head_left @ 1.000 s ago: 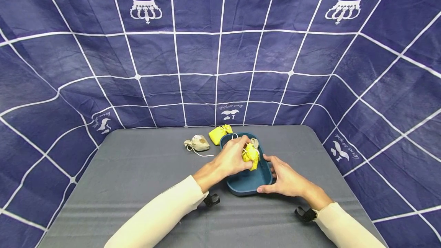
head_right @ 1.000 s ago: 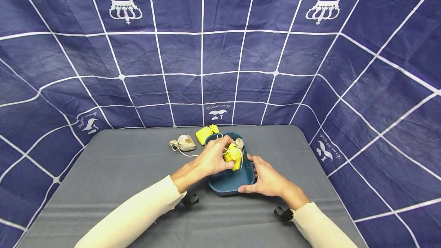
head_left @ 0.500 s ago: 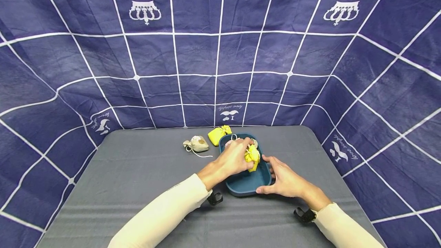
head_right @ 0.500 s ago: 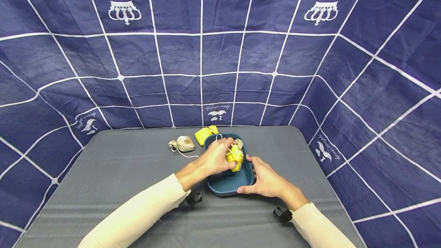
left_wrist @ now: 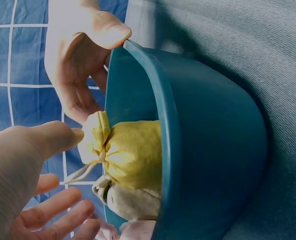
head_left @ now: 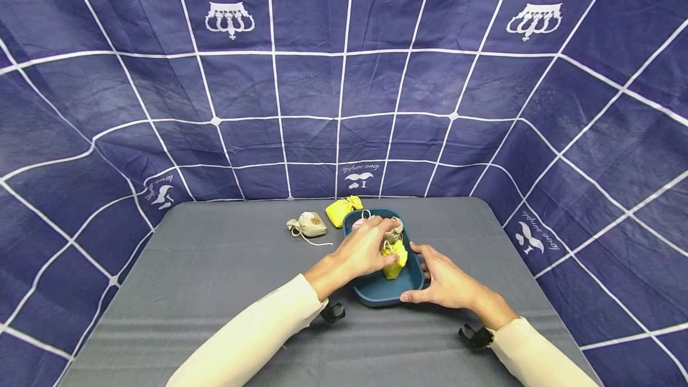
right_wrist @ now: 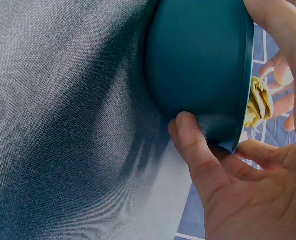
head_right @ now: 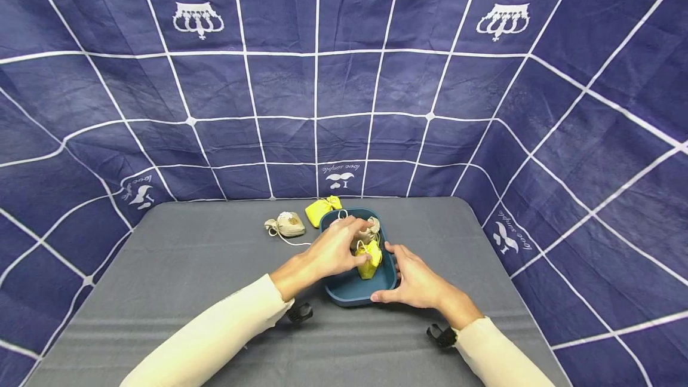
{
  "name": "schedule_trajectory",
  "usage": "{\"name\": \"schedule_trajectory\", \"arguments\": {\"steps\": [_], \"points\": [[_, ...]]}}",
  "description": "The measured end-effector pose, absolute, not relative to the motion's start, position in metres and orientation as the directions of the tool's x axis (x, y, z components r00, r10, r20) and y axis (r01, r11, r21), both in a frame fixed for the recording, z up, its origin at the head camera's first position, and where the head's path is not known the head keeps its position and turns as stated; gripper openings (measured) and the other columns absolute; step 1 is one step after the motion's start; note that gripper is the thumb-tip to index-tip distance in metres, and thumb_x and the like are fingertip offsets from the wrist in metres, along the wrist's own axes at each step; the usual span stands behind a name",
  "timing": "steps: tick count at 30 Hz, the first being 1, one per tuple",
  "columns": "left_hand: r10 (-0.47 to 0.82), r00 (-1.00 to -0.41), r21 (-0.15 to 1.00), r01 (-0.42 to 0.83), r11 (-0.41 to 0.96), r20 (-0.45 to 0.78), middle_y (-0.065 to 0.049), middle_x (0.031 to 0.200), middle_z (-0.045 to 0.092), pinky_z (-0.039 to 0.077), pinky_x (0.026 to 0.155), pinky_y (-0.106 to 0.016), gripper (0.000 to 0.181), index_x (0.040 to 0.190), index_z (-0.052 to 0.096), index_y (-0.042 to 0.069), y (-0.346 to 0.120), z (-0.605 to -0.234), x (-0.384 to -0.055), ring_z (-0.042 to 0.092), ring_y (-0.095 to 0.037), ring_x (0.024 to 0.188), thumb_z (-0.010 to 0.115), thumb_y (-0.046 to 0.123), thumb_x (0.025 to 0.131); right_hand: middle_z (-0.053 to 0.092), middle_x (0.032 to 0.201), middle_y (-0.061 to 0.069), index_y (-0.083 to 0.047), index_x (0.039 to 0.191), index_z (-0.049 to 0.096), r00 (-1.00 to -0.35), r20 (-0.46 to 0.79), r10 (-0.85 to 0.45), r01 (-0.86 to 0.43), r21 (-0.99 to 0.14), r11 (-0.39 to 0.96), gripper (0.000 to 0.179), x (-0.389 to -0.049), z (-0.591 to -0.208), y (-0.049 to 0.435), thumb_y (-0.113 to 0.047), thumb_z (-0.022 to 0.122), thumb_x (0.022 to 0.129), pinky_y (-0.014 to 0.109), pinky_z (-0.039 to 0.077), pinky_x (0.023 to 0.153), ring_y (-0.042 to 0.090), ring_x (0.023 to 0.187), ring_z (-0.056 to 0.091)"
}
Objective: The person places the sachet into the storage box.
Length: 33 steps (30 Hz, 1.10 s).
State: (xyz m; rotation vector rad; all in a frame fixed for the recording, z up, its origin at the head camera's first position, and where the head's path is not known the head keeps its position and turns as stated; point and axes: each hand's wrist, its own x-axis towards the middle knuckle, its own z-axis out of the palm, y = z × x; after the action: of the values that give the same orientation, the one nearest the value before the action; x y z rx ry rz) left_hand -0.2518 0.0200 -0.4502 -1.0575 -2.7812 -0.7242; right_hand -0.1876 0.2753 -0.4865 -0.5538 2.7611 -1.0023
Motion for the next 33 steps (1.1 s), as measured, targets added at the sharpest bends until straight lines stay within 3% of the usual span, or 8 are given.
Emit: {"name": "schedule_trajectory", "arguments": {"steps": [8, 17, 27, 33], "points": [[0.583, -0.758, 0.395, 0.651, 0.649, 0.293, -0.009, 0.13, 0.078, 0.066, 0.101, -0.042, 0.058, 0.151, 0.074, 0.014, 0.004, -0.454, -0.253, 0.074, -0.023, 0.114, 0.091, 0.034, 0.099, 0.052, 0.176, 0.029, 0.006, 0.171, 0.042, -0.923, -0.017, -0.384, -0.287, -0.634, 0.718, 0.122, -0.187, -0.487, 0.277, -0.053, 0.104, 0.084, 0.033, 0.067, 0.098, 0.025, 0.12, 0.08], [0.521, -0.774, 0.448, 0.633, 0.631, 0.361, -0.007, 0.136, 0.079, 0.067, 0.106, -0.047, 0.052, 0.144, 0.078, 0.014, -0.018, -0.462, -0.259, 0.077, -0.026, 0.126, 0.092, 0.032, 0.098, 0.052, 0.174, 0.03, 0.008, 0.17, 0.043, -0.925, -0.008, -0.381, -0.288, -0.638, 0.714, 0.122, -0.185, -0.487, 0.277, -0.051, 0.106, 0.083, 0.032, 0.067, 0.098, 0.025, 0.12, 0.079], [0.448, -0.8, 0.476, 0.598, 0.645, 0.399, -0.01, 0.138, 0.079, 0.065, 0.105, -0.051, 0.051, 0.144, 0.078, 0.012, -0.052, -0.471, -0.272, 0.078, -0.034, 0.123, 0.089, 0.024, 0.096, 0.054, 0.174, 0.029, 0.007, 0.17, 0.043, -0.926, -0.005, -0.378, -0.294, -0.619, 0.728, 0.123, -0.188, -0.488, 0.277, -0.051, 0.106, 0.082, 0.033, 0.067, 0.097, 0.024, 0.118, 0.079], [0.394, -0.809, 0.444, 0.574, 0.688, 0.436, -0.01, 0.14, 0.08, 0.065, 0.103, -0.053, 0.051, 0.143, 0.079, 0.013, -0.071, -0.478, -0.279, 0.079, -0.034, 0.122, 0.092, 0.031, 0.097, 0.054, 0.173, 0.028, 0.006, 0.171, 0.042, -0.926, -0.008, -0.378, -0.291, -0.622, 0.727, 0.123, -0.188, -0.488, 0.277, -0.052, 0.106, 0.082, 0.033, 0.067, 0.097, 0.024, 0.119, 0.079]]}}
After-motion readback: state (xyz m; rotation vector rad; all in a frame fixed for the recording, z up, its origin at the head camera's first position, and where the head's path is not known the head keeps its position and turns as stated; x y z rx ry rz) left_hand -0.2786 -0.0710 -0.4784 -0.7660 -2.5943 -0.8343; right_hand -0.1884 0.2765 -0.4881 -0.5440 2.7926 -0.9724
